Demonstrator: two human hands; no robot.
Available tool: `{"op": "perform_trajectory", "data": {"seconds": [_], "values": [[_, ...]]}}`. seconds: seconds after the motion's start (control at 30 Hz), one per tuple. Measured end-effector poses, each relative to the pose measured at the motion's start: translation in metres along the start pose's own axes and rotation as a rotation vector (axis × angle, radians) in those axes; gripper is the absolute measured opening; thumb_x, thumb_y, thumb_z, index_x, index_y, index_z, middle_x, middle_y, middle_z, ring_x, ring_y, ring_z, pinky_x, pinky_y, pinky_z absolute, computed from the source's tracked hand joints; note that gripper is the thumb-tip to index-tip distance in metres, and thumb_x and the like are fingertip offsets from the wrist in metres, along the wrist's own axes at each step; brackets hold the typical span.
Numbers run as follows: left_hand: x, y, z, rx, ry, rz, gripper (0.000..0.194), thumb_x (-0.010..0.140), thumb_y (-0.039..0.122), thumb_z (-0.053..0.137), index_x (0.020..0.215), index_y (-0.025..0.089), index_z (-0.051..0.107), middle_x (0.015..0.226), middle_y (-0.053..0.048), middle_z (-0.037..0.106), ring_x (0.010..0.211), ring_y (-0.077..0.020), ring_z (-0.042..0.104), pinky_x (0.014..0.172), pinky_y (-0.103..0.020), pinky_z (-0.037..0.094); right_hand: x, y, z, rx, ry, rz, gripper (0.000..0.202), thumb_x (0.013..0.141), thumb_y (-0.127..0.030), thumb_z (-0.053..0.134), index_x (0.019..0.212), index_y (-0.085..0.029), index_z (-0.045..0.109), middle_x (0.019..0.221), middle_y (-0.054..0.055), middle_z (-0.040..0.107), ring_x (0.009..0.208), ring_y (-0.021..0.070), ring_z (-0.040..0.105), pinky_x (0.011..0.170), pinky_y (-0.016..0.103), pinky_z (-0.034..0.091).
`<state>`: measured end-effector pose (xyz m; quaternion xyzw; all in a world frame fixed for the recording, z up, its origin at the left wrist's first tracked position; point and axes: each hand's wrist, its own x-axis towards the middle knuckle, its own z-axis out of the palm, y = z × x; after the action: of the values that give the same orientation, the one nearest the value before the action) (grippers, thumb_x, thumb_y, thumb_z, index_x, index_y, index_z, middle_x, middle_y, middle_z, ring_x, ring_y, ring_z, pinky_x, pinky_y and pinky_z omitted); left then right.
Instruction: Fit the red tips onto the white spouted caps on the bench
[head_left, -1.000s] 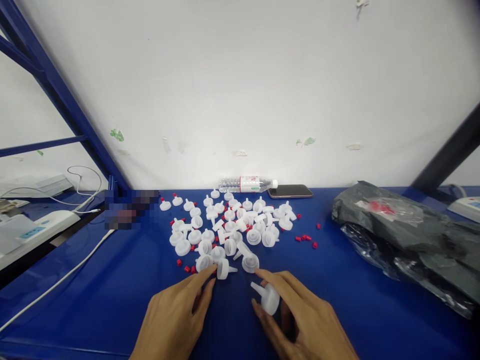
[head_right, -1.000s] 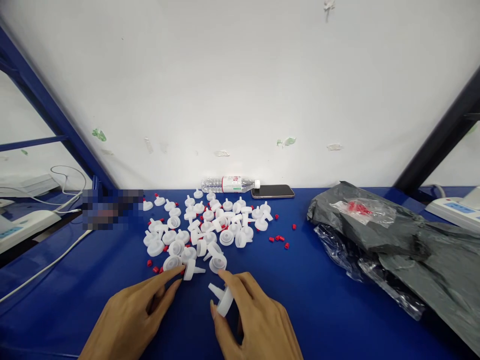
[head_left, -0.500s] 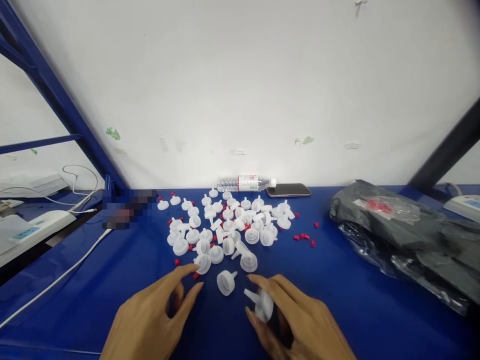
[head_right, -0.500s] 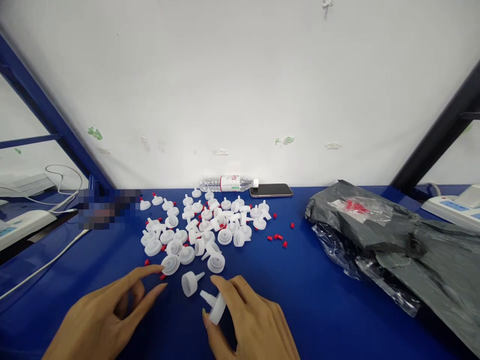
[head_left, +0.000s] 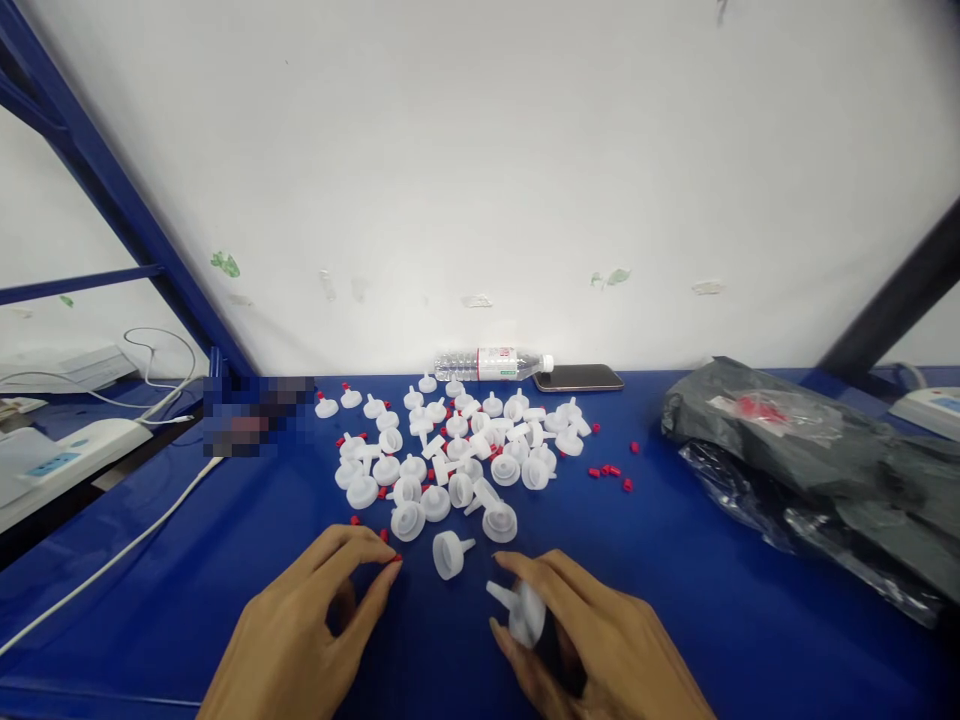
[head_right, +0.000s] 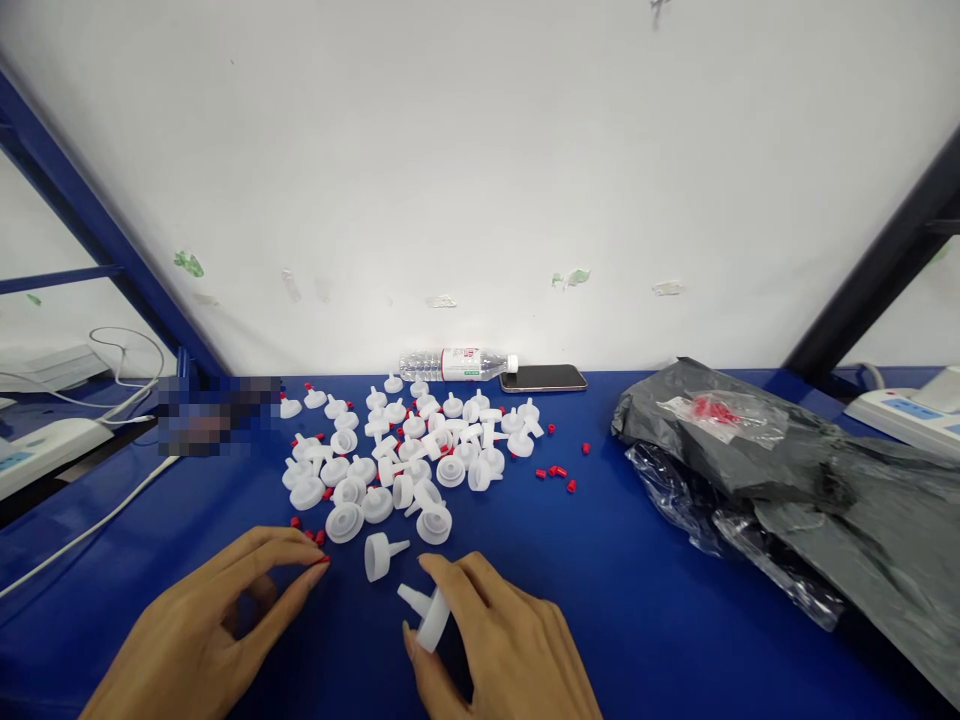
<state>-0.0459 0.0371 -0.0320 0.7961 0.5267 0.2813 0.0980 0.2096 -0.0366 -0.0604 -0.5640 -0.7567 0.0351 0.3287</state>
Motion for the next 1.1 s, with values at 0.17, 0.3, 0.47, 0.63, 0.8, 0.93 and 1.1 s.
{"op": "perform_trajectory", "data": {"seconds": [0.17,0.3,0.47,0.63,0.8,0.93,1.1], "values": [[-0.005,0.024,0.001,-0.339,-0.022,0.014,0.015,0.091,0.04,0.071,0.095,0.027,0.075,0.067,0.006,0.071,0.05,-0.0092,0.063,0.049,-0.015,0.052,-0.002,0.001,0.001,0.003,-0.04,-0.039,0.04,0.097,-0.032,0.064,0.136,-0.026,0.059,0.109,0.003,0.076,0.079,0.0172,0.078,0.058,0.023,0.06],[0.003,0.045,0.005,-0.536,-0.06,0.021,0.021,0.095,0.036,0.067,0.11,0.028,0.078,0.076,0.004,0.075,0.05,-0.0078,0.061,0.053,-0.016,0.054,-0.004,0.0,0.001,-0.004,-0.059,-0.073,0.044,0.095,-0.034,0.066,0.138,-0.029,0.056,0.112,0.002,0.076,0.086,0.0186,0.079,0.063,0.025,0.062],[0.008,0.056,0.003,-0.7,-0.345,-0.134,0.02,0.093,0.041,0.07,0.101,0.027,0.081,0.066,0.003,0.074,0.063,-0.0131,0.071,0.059,-0.018,0.053,-0.005,-0.001,-0.001,0.002,-0.095,-0.062,0.046,0.095,-0.037,0.068,0.138,-0.03,0.054,0.109,0.0,0.075,0.086,0.0181,0.079,0.059,0.023,0.06],[0.007,0.058,0.007,-0.818,-0.378,-0.243,0.018,0.088,0.042,0.076,0.095,0.026,0.081,0.068,0.002,0.075,0.063,-0.0139,0.072,0.057,-0.018,0.052,-0.005,0.002,0.002,0.011,-0.065,-0.075,0.038,0.098,-0.039,0.063,0.134,-0.027,0.057,0.107,0.001,0.077,0.084,0.0171,0.078,0.062,0.023,0.06],[0.002,0.058,0.017,-0.95,-0.427,-0.285,0.018,0.086,0.041,0.078,0.091,0.024,0.081,0.072,0.0,0.076,0.058,-0.0125,0.071,0.057,-0.019,0.057,-0.004,0.002,0.002,0.037,-0.034,-0.101,0.041,0.1,-0.054,0.061,0.129,-0.026,0.059,0.104,0.001,0.078,0.084,0.017,0.079,0.065,0.022,0.061],[-0.004,0.058,0.022,-0.91,-0.405,-0.302,0.023,0.083,0.044,0.081,0.09,0.022,0.08,0.061,0.001,0.071,0.048,-0.0116,0.065,0.048,-0.018,0.05,-0.002,0.001,-0.003,0.026,-0.069,-0.145,0.059,0.101,-0.066,0.049,0.142,-0.025,0.053,0.106,0.001,0.078,0.087,0.0172,0.08,0.063,0.02,0.061],[0.013,0.046,-0.01,-0.553,-0.046,-0.18,0.025,0.08,0.05,0.079,0.085,0.027,0.083,0.076,0.0,0.079,0.055,-0.0133,0.064,0.053,-0.021,0.051,0.0,0.002,-0.004,-0.066,-0.012,-0.138,0.077,0.096,-0.072,0.051,0.156,-0.025,0.037,0.103,0.001,0.079,0.078,0.0179,0.08,0.058,0.022,0.062]]}}
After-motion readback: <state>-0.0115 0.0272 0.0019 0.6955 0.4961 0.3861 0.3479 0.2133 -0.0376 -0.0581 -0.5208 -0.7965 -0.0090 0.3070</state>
